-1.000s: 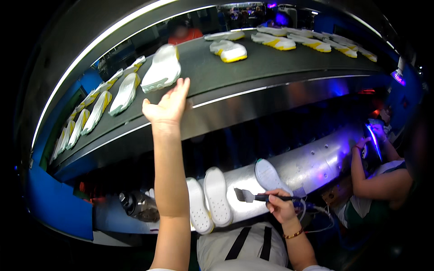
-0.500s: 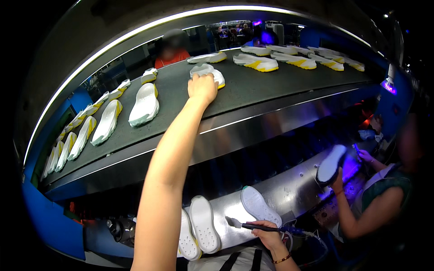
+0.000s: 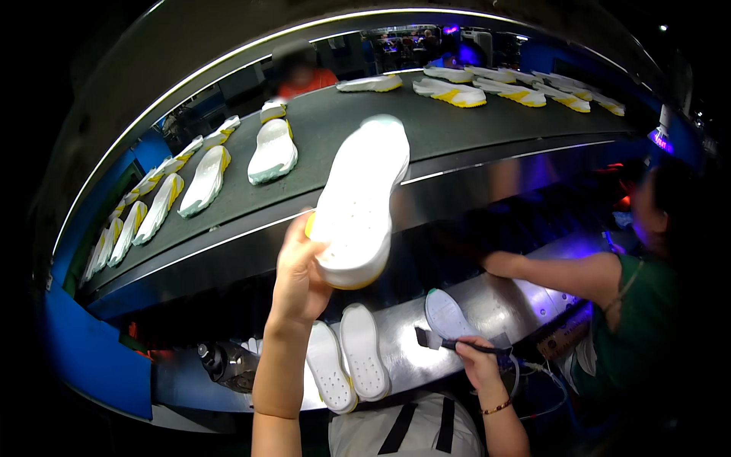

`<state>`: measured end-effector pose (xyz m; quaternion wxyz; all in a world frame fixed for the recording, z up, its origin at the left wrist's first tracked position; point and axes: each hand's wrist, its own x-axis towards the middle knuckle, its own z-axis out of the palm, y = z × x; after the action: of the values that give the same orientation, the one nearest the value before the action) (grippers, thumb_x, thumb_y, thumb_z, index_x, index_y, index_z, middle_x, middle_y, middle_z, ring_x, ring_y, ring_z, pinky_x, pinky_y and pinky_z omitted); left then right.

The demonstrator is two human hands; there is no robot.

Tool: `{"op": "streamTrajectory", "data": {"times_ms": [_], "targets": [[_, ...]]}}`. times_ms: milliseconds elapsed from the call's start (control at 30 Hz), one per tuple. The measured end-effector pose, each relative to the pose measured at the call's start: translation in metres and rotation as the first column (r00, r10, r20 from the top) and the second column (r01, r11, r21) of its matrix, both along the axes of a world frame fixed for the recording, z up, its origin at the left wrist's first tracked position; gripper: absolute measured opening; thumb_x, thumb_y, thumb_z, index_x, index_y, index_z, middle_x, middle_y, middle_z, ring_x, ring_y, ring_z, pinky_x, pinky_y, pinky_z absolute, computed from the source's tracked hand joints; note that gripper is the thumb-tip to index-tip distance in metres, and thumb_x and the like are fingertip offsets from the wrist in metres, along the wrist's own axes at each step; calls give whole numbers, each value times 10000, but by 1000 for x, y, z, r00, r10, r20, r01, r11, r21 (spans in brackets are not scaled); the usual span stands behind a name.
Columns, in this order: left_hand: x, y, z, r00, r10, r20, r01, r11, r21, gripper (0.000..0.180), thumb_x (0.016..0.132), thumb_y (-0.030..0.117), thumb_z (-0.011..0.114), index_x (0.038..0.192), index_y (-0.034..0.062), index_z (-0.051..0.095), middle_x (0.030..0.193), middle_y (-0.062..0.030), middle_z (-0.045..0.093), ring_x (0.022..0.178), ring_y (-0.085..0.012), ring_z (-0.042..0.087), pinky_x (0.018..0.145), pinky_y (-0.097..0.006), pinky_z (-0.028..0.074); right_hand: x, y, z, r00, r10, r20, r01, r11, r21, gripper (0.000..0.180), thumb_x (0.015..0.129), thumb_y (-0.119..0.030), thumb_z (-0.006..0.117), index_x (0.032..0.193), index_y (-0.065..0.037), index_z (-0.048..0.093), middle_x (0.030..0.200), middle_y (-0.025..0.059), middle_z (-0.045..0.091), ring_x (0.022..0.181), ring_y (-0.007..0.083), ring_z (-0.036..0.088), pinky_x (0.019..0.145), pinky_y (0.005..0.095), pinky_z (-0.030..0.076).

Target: The person repeatedly picks up white slippers from a conveyor belt, uses a brush to scrub the soles and tops, and places them back on the belt. The process is repeated for multiple slippers in a factory setting.

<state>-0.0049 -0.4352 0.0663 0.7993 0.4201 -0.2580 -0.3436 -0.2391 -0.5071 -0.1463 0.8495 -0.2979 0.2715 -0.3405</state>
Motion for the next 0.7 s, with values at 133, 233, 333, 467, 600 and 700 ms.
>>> {"op": "streamTrajectory", "data": {"times_ms": [133,233,333,467,600,700], "targets": [[-6,55,-76,936,-322,-143,292,936,-197,734,687,382,507,1245,-19,249,1204,-162,377,1080,-243,422,907,-350,349,-5,-6,12,998,-59,13,60,997,-51,147,717,55,523,860,40,552,880,146,580,854,210,551,827,306,409],[-34,89,-153,752,-602,-269,412,748,-520,1034,616,775,335,1302,17,179,1312,-182,262,1177,-281,332,985,-387,253,-15,-11,25,994,-83,70,89,992,-89,150,721,39,520,867,39,553,899,166,581,870,226,552,849,330,401],[-82,87,-161,628,-528,-572,515,833,-203,1011,604,813,174,1268,56,270,1096,-238,472,997,-377,482,842,-507,376,-20,-12,27,996,-23,81,36,985,-169,155,718,28,529,870,38,558,884,160,587,849,217,555,832,323,402],[-99,84,-190,535,-400,-744,349,907,-237,963,635,788,158,1246,60,310,1100,-221,473,999,-366,481,837,-481,394,-14,-1,45,990,139,3,-132,951,-278,148,697,24,582,843,43,592,822,114,607,768,149,565,733,237,429],[-109,74,-179,659,-333,-675,351,929,-116,960,654,770,67,1278,61,240,1162,-250,408,1018,-397,458,854,-489,379,14,2,50,948,200,-246,-284,882,-377,153,684,0,618,832,37,605,758,69,609,701,101,561,664,196,440],[-114,73,-180,676,-443,-589,449,881,-147,912,684,751,104,1273,71,251,1115,-196,468,964,-346,510,804,-477,426,36,-10,52,968,160,-192,-217,921,-325,158,686,-19,636,828,41,601,747,72,608,689,103,567,646,182,447]]}}
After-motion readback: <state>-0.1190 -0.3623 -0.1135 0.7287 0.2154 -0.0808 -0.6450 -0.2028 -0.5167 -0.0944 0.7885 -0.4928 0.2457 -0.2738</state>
